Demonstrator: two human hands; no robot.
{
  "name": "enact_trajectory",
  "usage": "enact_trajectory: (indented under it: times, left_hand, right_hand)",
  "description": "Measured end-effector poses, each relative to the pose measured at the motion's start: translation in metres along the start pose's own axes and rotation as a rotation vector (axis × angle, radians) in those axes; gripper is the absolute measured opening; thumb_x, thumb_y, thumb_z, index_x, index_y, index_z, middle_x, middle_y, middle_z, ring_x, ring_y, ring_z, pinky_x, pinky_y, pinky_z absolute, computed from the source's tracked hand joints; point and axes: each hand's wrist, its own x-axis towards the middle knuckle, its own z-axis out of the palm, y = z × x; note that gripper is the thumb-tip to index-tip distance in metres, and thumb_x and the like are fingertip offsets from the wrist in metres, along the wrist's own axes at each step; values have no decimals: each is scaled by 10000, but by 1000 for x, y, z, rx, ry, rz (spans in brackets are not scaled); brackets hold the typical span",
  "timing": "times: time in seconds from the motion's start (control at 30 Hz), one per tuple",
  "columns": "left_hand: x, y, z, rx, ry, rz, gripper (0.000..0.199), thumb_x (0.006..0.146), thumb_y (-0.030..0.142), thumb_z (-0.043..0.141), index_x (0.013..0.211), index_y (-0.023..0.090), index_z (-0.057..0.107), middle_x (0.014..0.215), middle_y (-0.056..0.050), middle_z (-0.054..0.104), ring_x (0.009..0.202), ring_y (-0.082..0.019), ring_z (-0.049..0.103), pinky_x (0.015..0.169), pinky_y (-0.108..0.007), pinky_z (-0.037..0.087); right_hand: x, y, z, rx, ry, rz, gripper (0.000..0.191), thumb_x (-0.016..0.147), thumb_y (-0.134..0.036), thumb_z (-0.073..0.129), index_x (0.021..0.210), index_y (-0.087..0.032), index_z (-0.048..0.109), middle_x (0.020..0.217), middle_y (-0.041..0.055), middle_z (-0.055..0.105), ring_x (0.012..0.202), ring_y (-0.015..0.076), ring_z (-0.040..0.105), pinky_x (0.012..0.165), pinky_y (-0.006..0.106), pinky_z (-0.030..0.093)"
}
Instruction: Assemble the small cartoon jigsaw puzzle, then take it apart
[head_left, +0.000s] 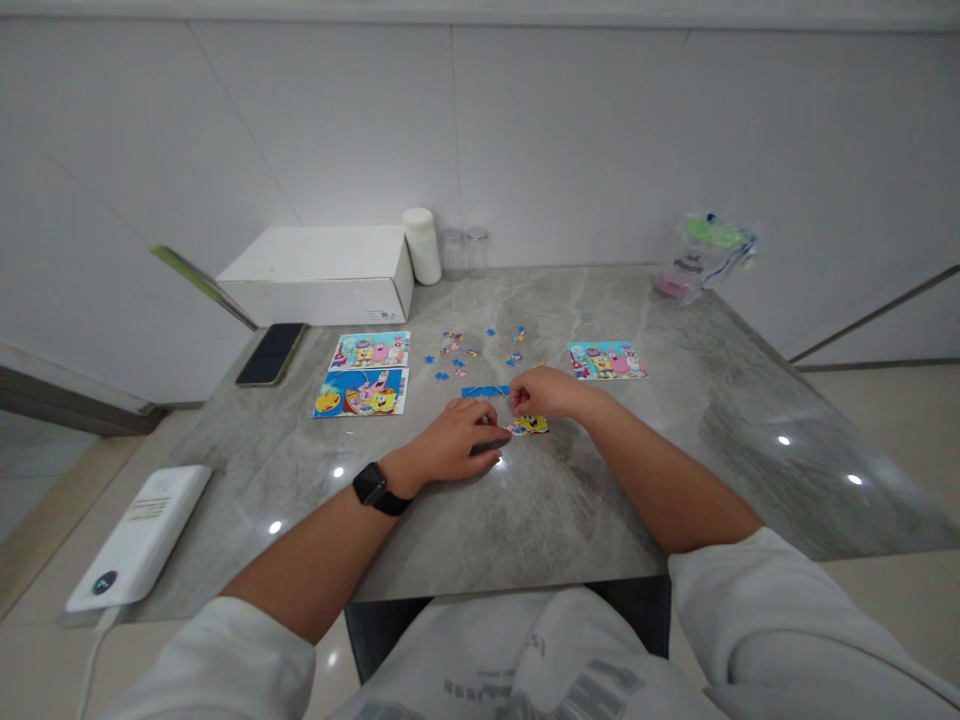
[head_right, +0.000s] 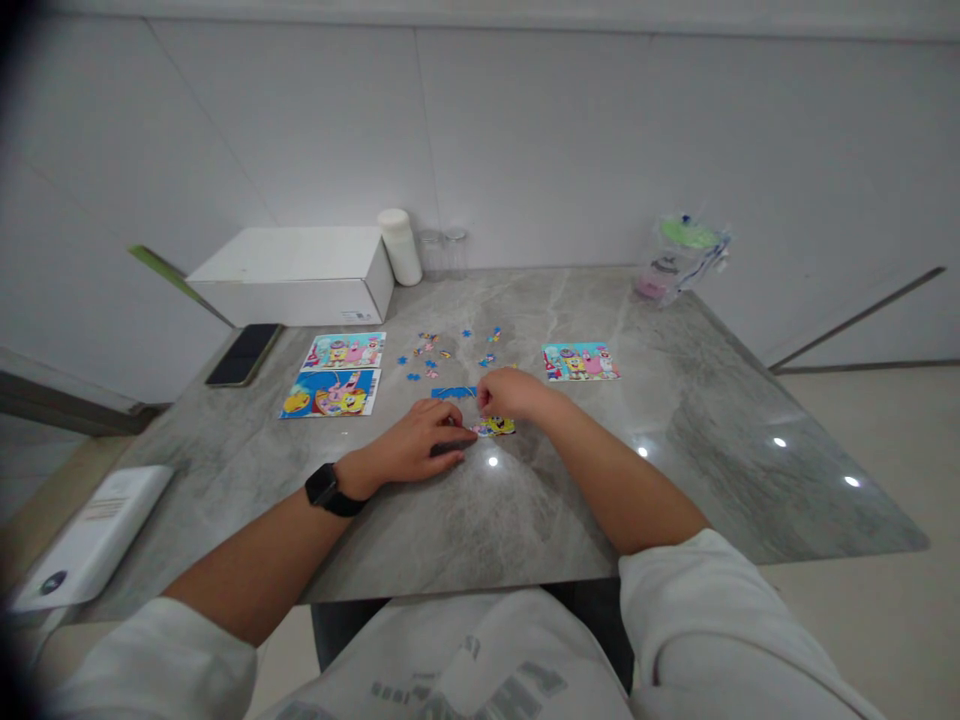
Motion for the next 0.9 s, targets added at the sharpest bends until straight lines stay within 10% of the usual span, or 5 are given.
enact_trajectory:
  times: [0.6, 0.9]
  left_hand:
    - [-7, -61, 1, -233, 747, -507, 370, 943, 197, 583, 1309, 234, 615, 993, -18, 665, 904, -178, 640, 903, -350, 531]
    - [-7, -62, -1, -204, 850, -507, 331, 928, 191, 598, 1254, 236, 634, 1051, -37, 642, 965, -190, 621, 914, -361, 529]
  right_hand:
    - [-25, 36, -45, 34, 288, 177, 186, 963, -286, 647, 1037, -204, 798, 1036, 53, 811, 917, 187, 712, 763, 259, 448]
    - [2, 64, -14, -111, 262, 425, 332, 976, -259, 596, 1261, -180, 747, 1249, 147, 773, 1115, 247, 707, 840, 286, 465]
